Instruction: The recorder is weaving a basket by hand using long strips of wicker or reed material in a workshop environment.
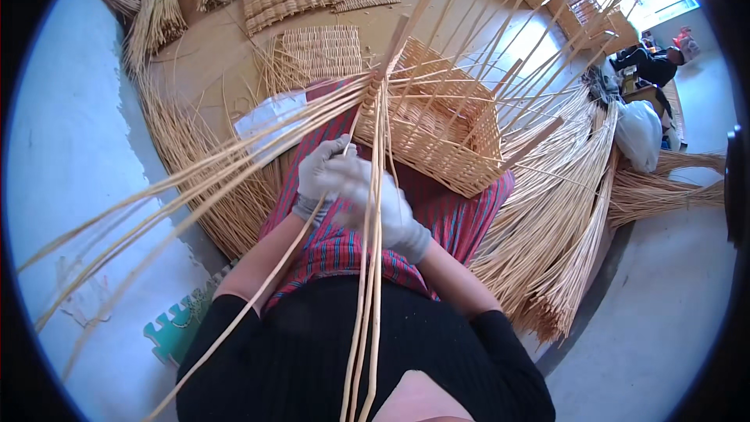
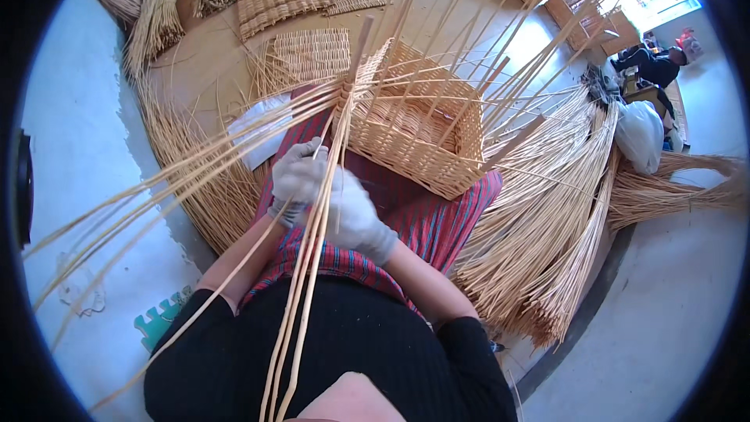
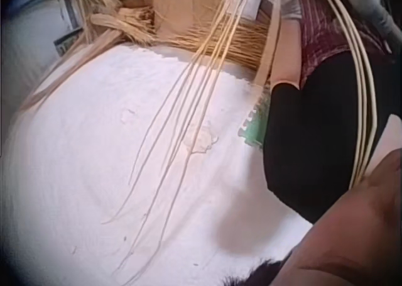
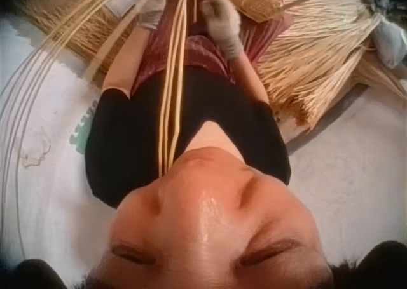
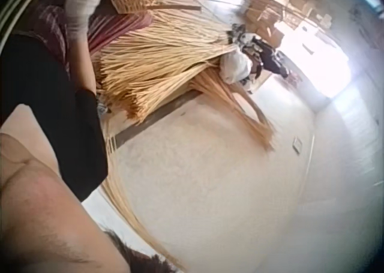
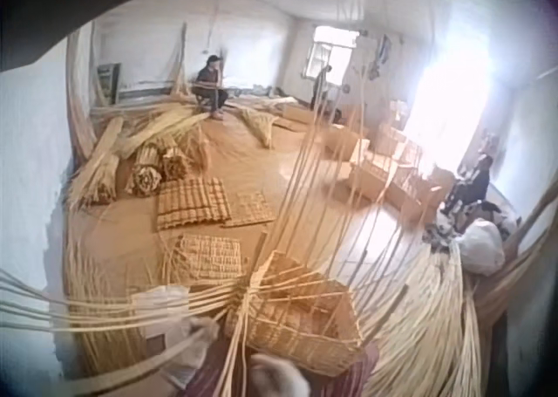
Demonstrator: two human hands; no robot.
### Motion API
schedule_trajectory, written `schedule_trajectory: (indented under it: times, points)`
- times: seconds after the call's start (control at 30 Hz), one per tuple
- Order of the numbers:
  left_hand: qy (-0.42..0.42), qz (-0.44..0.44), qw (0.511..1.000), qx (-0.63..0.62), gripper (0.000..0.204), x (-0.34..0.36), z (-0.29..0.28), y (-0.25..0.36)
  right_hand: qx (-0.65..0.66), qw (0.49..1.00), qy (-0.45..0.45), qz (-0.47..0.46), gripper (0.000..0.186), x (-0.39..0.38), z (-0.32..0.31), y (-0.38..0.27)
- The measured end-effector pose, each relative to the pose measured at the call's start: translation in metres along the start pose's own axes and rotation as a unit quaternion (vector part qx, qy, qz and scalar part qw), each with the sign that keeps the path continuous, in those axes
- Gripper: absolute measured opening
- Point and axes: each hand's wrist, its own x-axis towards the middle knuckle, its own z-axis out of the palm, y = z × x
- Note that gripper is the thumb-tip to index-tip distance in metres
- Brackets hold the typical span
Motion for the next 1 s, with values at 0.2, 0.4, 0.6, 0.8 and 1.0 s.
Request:
schedule_trajectory:
  times: [0.2,0.4,0.6,0.8,1.0]
  points:
    - [-0.161,0.212,0.881,0.390,0.063,0.014,-0.015,0.084,0.008,0.989,-0.113,-0.100,0.034,0.048,0.010,-0.020]
    - [-0.218,0.357,0.884,0.208,0.089,0.029,0.064,0.118,-0.005,0.998,-0.056,-0.004,0.026,0.028,0.009,-0.041]
    - [-0.212,0.220,0.952,-0.006,0.046,0.067,0.070,0.124,-0.016,0.991,-0.089,0.102,0.030,-0.005,-0.016,-0.033]
    - [-0.246,0.179,0.952,-0.030,0.037,0.073,0.056,0.125,0.335,0.875,0.260,0.234,0.051,-0.044,-0.085,0.087]
    - [-0.087,0.344,0.932,0.070,0.030,0.040,0.080,0.075,0.386,0.831,0.335,0.218,0.047,-0.060,-0.081,0.152]
